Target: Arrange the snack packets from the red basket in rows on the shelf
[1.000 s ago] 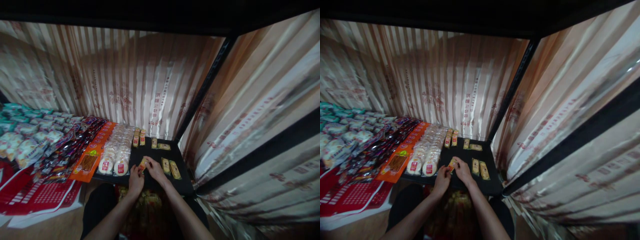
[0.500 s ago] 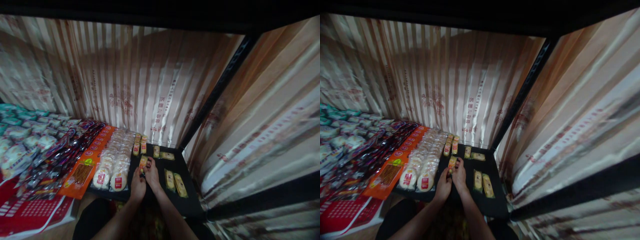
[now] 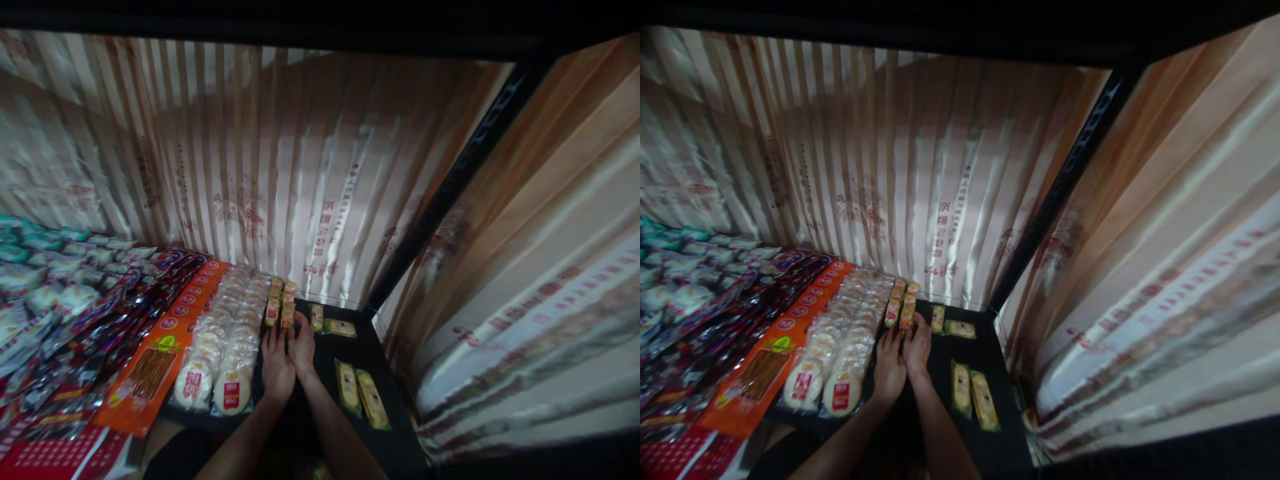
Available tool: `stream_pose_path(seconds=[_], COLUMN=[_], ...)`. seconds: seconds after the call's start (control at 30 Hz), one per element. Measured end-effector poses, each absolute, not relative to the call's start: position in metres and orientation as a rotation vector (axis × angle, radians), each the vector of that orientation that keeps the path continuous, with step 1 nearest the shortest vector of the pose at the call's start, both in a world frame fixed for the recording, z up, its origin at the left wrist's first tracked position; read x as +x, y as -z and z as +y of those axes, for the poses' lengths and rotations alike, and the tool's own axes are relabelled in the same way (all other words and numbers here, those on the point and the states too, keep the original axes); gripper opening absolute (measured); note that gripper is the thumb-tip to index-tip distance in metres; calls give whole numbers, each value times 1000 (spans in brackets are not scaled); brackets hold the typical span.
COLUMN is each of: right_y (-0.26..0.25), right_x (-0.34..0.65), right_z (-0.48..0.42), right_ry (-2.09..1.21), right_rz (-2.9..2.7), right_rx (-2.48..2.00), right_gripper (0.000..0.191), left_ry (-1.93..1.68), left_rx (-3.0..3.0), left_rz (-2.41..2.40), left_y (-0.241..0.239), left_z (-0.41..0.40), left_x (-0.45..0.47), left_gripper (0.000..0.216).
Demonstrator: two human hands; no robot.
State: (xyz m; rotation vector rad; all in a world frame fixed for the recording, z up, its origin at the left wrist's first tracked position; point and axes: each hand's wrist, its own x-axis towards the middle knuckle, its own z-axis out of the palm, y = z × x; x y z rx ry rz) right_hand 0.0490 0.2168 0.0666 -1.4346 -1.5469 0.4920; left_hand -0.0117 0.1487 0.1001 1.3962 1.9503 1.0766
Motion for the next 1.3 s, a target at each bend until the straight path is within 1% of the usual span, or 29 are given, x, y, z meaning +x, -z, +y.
stream_pose_path(seconds=[0.23, 0.47, 0.63, 0.77, 0.97, 1.2, 1.3], right_y=[-52, -55, -57, -53, -46, -40, -44], right_x=[47, 43, 41, 40, 40, 46, 51], right_z=[227, 229, 234, 239, 241, 233, 218], right_ry=[-431, -522, -479, -491, -455, -412, -427], right_rz=[-1502, -1530, -1536, -1534, -1574, -1514, -1514], right_rx=[-1464, -1501, -1518, -1510, -1482, -1492, -1487], right_gripper=[45, 54, 51, 53, 43, 51, 49], left_ry=[-1086, -1119, -1056, -1067, -1045, -1069, -1098], left_rx=[1360, 1446, 1499, 1505, 1544, 1554, 1554], left_rz=[1966, 2010, 2094, 2112, 2051, 2003, 1981], left_y=[-84, -67, -65, -66, -67, -71, -76], left_z=[161, 169, 175, 178, 177, 165, 151], left_x=[-12, -12, -13, -15, -18, -13, -10], left_gripper=[54, 52, 49, 48, 47, 49, 49])
